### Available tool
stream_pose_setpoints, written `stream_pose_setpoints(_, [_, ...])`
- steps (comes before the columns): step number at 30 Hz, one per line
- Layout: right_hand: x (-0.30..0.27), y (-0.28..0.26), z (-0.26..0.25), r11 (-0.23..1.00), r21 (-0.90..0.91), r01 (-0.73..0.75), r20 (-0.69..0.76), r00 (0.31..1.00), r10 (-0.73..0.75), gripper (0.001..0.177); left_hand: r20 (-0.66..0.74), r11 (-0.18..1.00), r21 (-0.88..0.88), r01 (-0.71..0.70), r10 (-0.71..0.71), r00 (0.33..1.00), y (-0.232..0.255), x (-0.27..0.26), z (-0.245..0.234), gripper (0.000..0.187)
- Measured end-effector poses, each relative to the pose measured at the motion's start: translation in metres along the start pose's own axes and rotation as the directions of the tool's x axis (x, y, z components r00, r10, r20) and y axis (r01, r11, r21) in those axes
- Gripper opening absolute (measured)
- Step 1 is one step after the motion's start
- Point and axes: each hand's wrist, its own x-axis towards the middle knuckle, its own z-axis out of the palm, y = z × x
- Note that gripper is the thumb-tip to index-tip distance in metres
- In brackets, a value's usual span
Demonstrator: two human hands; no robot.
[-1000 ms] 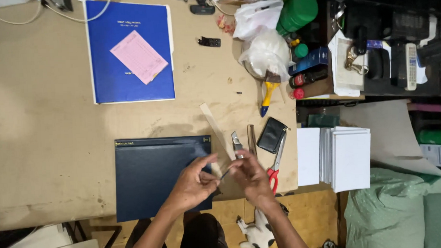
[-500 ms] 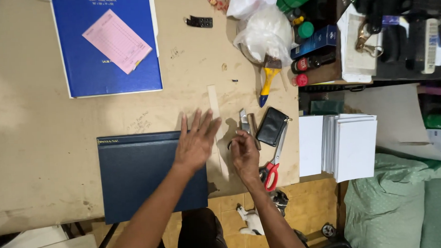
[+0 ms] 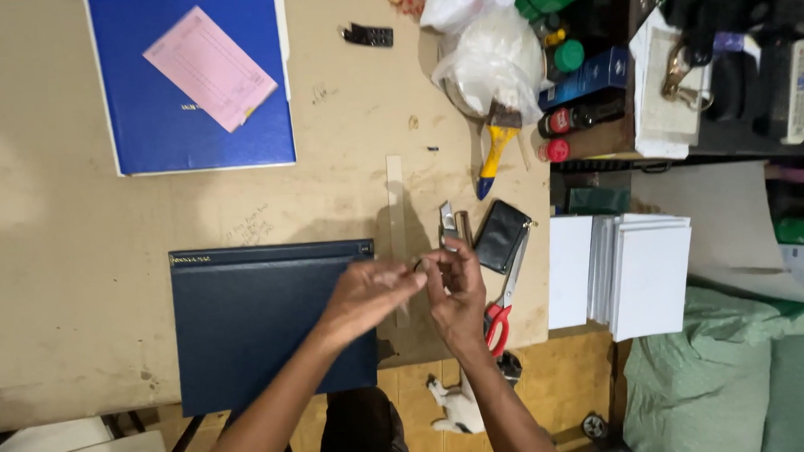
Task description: The person trims the edges of a book cover using a utility knife and ruler, then applies a metallic strip to the spine using scissors and a small tool. The person handles the book, ruler, utility knife, scissors, and metallic strip during the process.
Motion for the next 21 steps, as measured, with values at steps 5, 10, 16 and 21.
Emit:
stream_pose_setpoints(5, [-0.006, 0.008, -0.008, 0.999, 0.050, 0.011, 0.062, 0.998, -0.014, 0.048, 0.052, 0.991, -0.098, -0.087, 0.092, 0.994, -0.027, 0.010, 0.000, 0.036])
stream_pose_setpoints(10, [-0.012, 0.004, -0.015, 0.979, 0.195, -0.049, 0.169, 0.985, 0.015, 0.052, 0.109, 0.913, 0.238, -0.333, 0.315, 0.943, -0.016, 0.011, -0.012, 0.025])
stream_pose_setpoints(16, [-0.002, 0.040, -0.004, 0.974, -0.079, 0.211, 0.198, 0.961, -0.192, 0.051, 0.354, 0.485, 0.471, -0.737, 0.661, 0.662, 0.006, 0.042, -0.024, 0.020])
stream_pose_setpoints(21, [0.028, 0.076, 0.028, 0.872, -0.301, 0.385, 0.087, 0.922, -0.377, 0.031, 0.396, 0.058, 0.539, -0.840, 0.863, 0.314, 0.001, 0.117, -0.029, 0.027])
